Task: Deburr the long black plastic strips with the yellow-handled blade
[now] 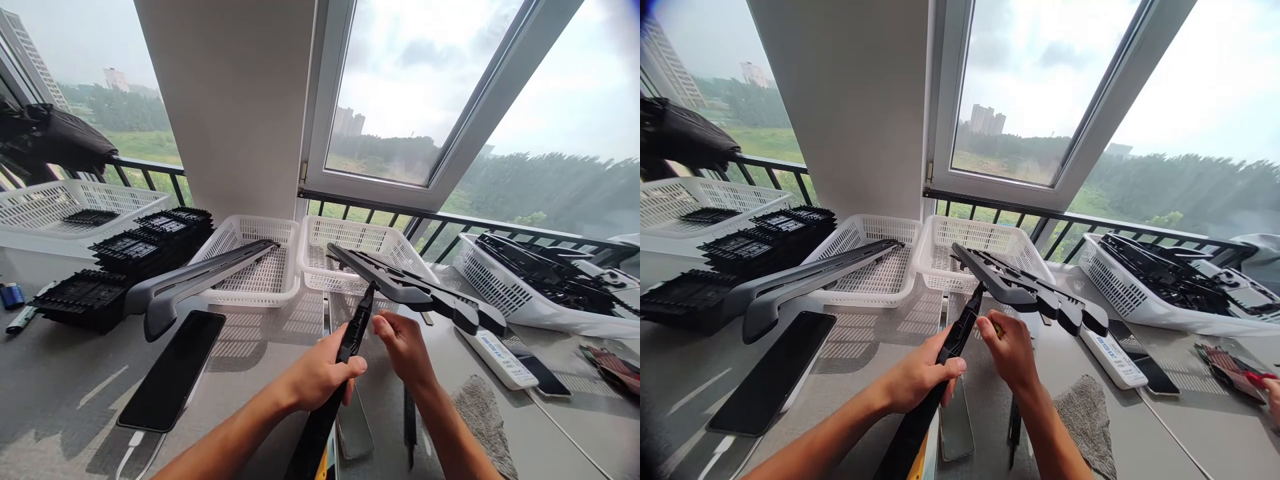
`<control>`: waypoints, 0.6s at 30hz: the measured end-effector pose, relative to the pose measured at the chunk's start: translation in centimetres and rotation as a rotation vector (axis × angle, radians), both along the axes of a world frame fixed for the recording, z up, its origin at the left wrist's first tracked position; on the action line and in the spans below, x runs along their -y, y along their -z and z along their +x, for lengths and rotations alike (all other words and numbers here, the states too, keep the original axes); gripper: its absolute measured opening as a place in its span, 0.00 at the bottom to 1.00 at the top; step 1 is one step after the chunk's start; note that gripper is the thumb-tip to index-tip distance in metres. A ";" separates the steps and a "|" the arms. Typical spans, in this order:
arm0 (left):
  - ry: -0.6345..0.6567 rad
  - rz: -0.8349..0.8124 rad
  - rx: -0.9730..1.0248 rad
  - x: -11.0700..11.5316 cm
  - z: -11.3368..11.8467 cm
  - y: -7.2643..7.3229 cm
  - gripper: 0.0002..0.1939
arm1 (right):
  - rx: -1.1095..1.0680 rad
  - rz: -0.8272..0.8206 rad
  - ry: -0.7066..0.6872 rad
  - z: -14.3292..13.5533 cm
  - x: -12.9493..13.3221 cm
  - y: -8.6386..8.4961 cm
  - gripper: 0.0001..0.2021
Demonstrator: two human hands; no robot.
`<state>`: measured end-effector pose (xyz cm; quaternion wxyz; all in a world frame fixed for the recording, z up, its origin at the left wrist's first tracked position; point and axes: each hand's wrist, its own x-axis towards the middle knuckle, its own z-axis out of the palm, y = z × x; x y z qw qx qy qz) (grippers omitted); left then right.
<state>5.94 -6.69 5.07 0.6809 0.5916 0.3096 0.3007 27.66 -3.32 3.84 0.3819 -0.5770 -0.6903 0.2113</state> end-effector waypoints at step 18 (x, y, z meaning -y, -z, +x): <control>-0.120 -0.016 0.028 -0.2 -0.1 -0.8 0.17 | 0.131 -0.151 -0.329 -2.3 1.7 -1.4 0.21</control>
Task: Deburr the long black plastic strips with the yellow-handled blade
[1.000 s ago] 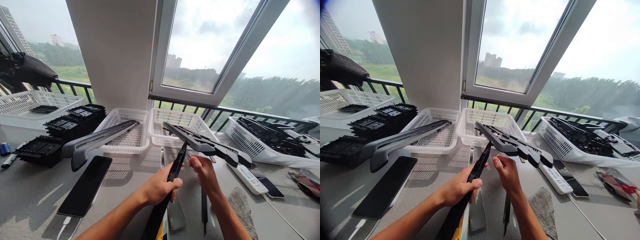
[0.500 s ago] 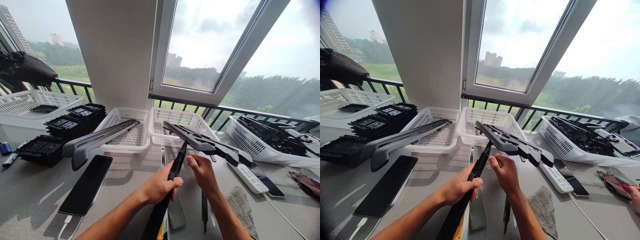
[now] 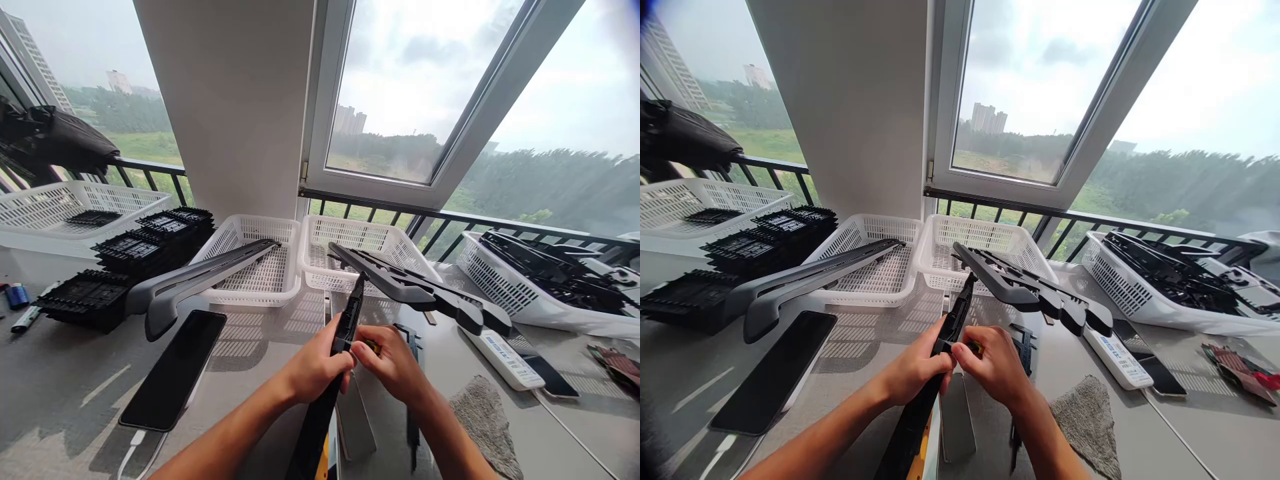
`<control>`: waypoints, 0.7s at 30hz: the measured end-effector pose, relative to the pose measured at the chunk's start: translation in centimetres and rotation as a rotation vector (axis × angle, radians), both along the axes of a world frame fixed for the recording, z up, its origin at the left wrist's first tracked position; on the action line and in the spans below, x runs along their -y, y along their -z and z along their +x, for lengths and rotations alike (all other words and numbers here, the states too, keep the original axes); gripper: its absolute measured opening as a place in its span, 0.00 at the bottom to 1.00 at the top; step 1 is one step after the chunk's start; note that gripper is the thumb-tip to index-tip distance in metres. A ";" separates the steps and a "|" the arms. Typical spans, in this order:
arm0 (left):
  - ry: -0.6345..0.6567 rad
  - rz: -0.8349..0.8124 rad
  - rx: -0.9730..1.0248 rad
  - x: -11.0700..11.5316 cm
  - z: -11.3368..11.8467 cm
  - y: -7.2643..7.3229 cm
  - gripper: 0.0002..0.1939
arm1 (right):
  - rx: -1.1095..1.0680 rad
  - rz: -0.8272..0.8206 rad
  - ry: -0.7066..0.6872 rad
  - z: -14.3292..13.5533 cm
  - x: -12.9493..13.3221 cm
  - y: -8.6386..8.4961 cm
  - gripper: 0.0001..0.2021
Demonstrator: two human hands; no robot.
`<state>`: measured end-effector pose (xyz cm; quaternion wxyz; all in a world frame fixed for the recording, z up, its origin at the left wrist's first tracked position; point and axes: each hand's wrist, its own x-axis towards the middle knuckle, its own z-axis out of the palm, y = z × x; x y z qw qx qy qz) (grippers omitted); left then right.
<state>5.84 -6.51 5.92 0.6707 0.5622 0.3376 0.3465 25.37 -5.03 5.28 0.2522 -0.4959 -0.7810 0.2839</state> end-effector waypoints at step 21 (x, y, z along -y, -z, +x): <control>0.123 -0.032 0.033 0.5 0.3 0.2 0.33 | -0.440 0.016 0.394 1.4 -0.9 1.7 0.38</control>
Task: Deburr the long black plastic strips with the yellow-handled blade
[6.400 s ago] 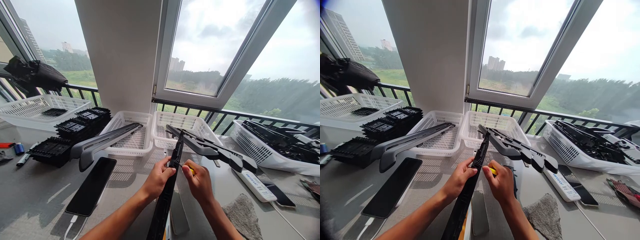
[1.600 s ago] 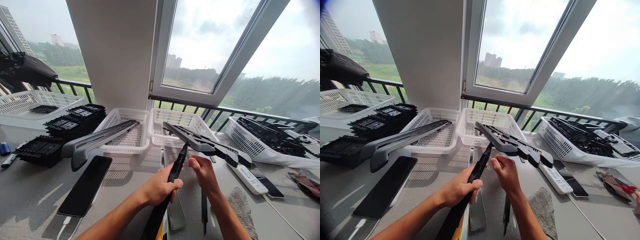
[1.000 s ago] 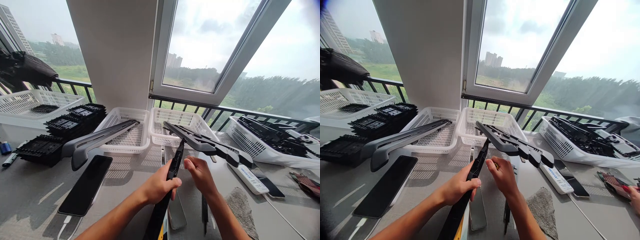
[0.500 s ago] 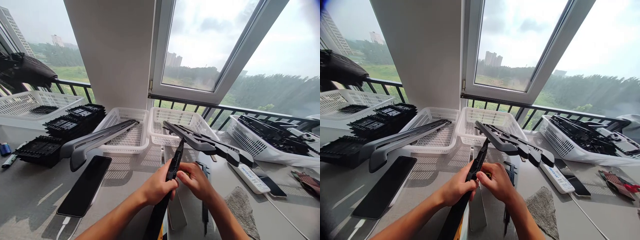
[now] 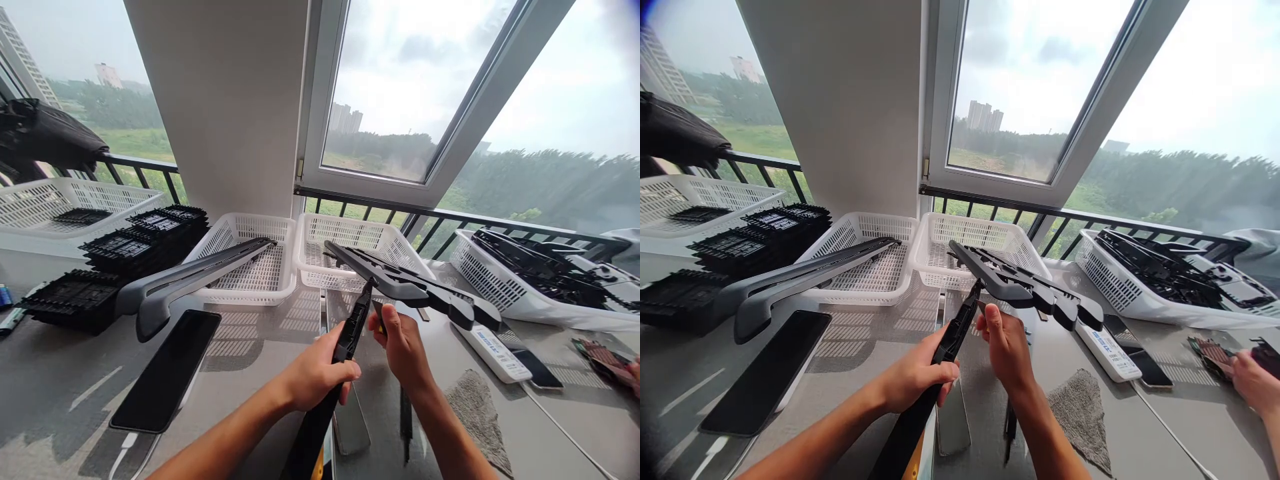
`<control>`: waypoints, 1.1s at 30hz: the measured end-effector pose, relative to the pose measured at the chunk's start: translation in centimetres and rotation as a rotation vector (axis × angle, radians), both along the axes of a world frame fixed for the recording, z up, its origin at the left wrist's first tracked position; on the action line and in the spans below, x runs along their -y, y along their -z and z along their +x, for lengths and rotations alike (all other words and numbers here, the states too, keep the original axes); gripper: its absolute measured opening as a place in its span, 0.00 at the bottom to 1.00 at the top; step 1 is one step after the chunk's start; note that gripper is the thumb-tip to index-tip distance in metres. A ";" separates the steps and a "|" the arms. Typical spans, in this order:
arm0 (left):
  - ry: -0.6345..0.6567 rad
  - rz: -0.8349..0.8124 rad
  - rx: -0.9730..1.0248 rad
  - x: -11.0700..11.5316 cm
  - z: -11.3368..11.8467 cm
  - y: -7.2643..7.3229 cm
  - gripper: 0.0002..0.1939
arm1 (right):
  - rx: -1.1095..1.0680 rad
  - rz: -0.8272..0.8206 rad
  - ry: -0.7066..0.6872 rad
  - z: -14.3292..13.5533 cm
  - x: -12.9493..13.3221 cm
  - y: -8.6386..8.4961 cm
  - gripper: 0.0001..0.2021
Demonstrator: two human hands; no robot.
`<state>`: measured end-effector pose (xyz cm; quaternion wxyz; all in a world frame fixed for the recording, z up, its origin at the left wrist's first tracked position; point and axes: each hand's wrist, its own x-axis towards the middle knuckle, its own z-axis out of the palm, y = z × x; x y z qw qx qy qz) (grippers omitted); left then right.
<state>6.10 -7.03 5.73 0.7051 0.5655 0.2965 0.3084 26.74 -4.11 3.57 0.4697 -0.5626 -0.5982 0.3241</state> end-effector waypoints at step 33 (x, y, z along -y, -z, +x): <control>0.064 -0.068 0.066 0.0 0.1 0.6 0.40 | 0.294 0.068 0.140 0.4 -0.4 -0.9 0.42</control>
